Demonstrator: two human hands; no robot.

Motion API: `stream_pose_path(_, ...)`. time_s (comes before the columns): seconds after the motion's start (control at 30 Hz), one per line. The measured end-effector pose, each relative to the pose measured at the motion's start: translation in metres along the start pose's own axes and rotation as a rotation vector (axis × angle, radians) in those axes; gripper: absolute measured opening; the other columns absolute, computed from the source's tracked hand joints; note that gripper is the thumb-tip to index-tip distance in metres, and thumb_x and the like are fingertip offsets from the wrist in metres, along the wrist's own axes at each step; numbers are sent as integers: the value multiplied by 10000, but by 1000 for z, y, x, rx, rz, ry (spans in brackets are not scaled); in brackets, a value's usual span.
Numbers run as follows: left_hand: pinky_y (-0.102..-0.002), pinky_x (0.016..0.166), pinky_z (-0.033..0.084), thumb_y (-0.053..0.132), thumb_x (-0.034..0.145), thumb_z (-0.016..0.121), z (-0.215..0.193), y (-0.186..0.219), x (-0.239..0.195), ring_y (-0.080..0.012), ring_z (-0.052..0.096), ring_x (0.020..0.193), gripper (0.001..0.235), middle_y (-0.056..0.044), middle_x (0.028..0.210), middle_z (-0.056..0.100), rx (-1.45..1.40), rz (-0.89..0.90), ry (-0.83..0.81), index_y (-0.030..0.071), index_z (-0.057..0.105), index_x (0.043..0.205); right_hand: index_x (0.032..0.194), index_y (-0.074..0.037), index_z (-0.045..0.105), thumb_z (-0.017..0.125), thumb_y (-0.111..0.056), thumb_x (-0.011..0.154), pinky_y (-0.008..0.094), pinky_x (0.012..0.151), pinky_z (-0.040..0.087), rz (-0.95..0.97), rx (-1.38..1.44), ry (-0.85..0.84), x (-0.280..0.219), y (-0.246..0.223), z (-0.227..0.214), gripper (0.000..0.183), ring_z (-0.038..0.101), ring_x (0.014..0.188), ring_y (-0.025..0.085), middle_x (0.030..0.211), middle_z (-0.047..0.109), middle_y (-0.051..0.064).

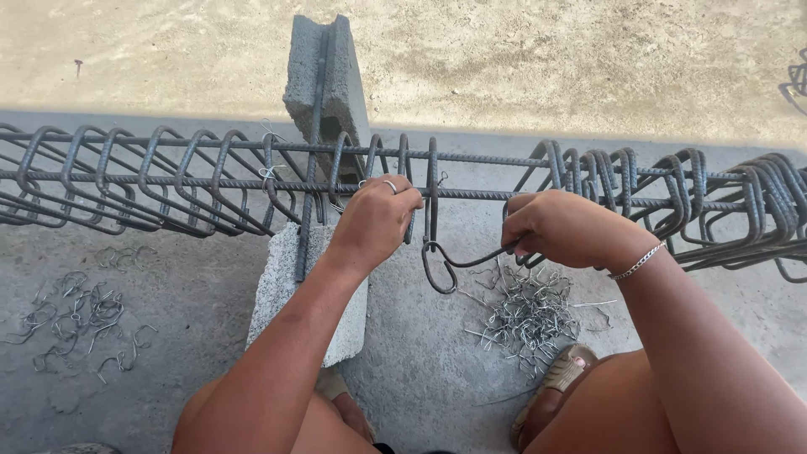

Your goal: Tying rebar stirrups to longitudinal bars using wire ties and a twisting tool

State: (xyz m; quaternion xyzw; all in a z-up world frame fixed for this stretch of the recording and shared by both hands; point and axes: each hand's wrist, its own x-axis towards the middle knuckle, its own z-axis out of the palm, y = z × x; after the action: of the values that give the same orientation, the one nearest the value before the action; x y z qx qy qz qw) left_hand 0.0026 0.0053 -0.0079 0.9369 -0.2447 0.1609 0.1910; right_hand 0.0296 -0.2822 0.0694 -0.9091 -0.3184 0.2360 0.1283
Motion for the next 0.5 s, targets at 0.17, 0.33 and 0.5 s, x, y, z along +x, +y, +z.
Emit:
stream_pose_path(0.17, -376, 853, 611, 88, 990, 656, 0, 8, 3, -223, 679, 881, 96, -28, 912, 634, 40, 34, 48, 156, 694, 934, 887, -190, 771, 738, -185, 875, 421, 703, 574, -4, -46, 108, 9, 10, 7, 35, 714, 789, 324, 870, 685, 1)
stream_pose_path(0.33, -350, 844, 598, 88, 1013, 629, 2, 10, 5, -196, 665, 884, 119, -16, 891, 615, 108, 60, 101, 150, 672, 921, 897, -208, 758, 741, -235, 877, 446, 722, 576, 10, -53, 137, 1, 4, -8, 38, 706, 819, 349, 889, 689, -11)
stream_pose_path(0.5, -352, 857, 533, -92, 808, 688, -8, 37, 6, -179, 653, 810, 191, -36, 847, 726, 72, 36, 168, 99, 700, 816, 924, -35, 811, 769, -67, 824, 250, 604, 511, -309, 498, 182, -29, 11, -29, 114, 588, 703, 117, 921, 670, 19)
